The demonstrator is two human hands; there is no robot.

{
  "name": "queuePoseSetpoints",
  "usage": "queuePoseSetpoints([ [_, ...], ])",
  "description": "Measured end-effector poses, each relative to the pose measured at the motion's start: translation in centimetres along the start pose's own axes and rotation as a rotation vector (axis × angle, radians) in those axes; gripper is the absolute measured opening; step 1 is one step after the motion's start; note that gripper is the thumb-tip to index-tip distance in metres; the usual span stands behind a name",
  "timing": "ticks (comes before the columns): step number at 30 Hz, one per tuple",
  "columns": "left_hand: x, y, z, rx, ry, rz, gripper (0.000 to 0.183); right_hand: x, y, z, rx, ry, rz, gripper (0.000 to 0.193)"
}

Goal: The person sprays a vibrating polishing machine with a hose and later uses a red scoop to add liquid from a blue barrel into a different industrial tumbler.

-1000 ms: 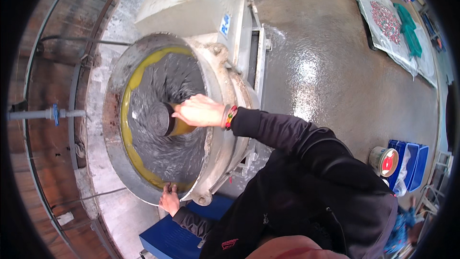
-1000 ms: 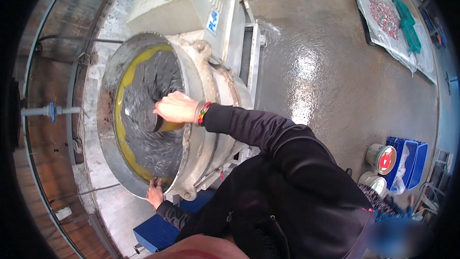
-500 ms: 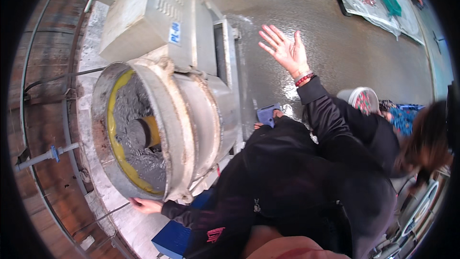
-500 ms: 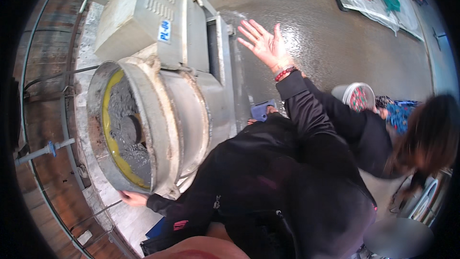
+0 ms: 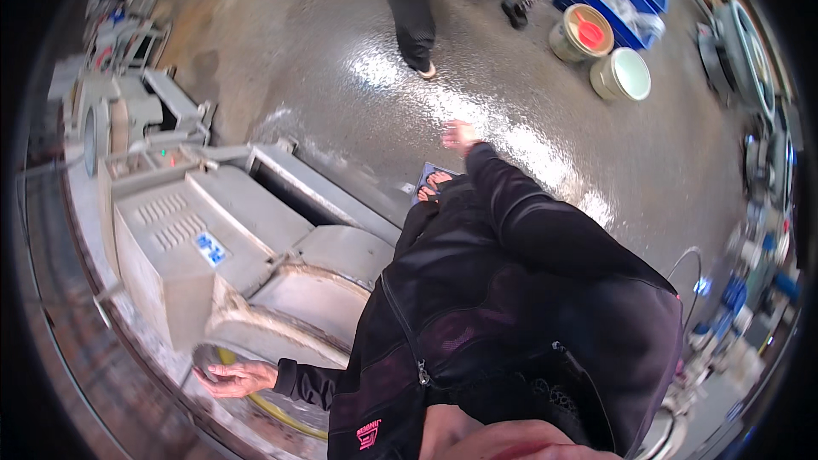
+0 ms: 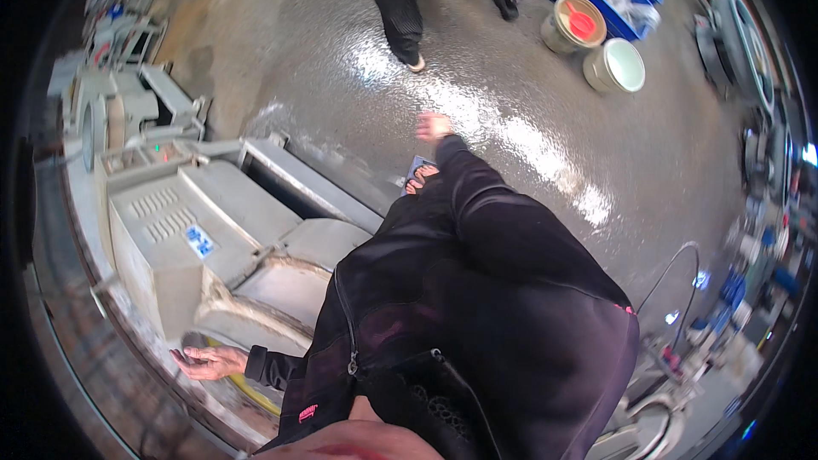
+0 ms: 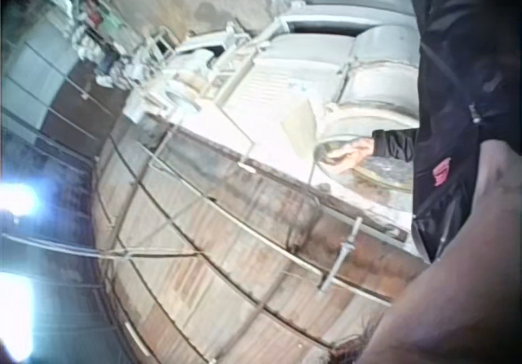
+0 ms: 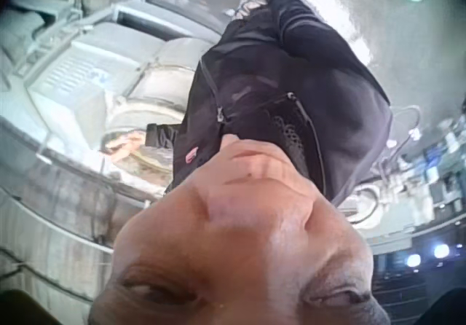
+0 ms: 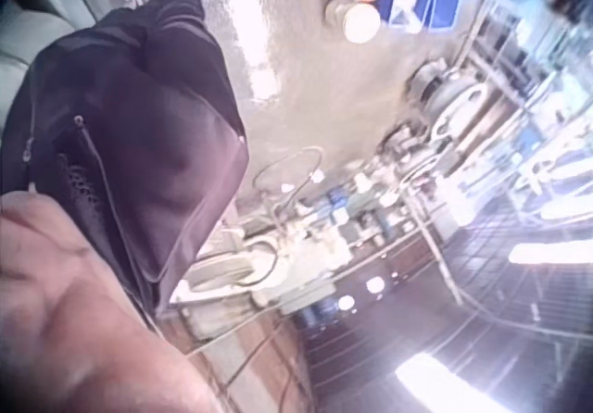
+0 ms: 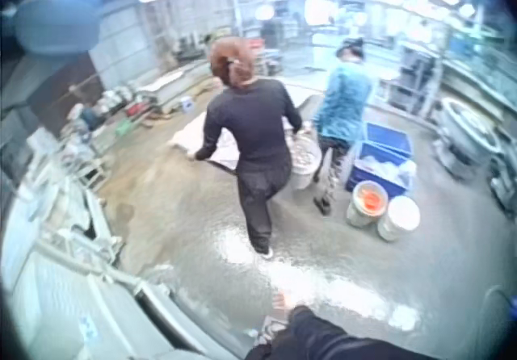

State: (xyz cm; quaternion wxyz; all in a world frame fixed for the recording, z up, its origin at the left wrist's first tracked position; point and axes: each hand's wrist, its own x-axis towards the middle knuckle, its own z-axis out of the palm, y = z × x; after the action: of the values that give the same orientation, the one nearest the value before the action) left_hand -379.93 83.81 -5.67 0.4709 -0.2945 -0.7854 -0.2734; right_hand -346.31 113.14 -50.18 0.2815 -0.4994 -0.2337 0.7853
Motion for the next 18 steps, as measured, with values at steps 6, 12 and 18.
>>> queuePoseSetpoints([
  [6, 1.4, 1.2, 5.6, -0.193, -0.039, 0.093, 0.032, -13.5, -4.2, -19.1, 0.187, 0.815, -0.033, 0.046],
  [12, -0.4, 1.8, 9.5, -0.489, -0.133, -0.045, 0.032, -25.0, 3.3, -26.7, 0.316, 1.139, -0.250, 0.021],
  [18, -2.9, 4.8, 14.4, -0.775, -0.127, -0.277, 0.035, -27.2, 13.4, -24.1, 0.376, 1.277, -0.127, 0.037],
])
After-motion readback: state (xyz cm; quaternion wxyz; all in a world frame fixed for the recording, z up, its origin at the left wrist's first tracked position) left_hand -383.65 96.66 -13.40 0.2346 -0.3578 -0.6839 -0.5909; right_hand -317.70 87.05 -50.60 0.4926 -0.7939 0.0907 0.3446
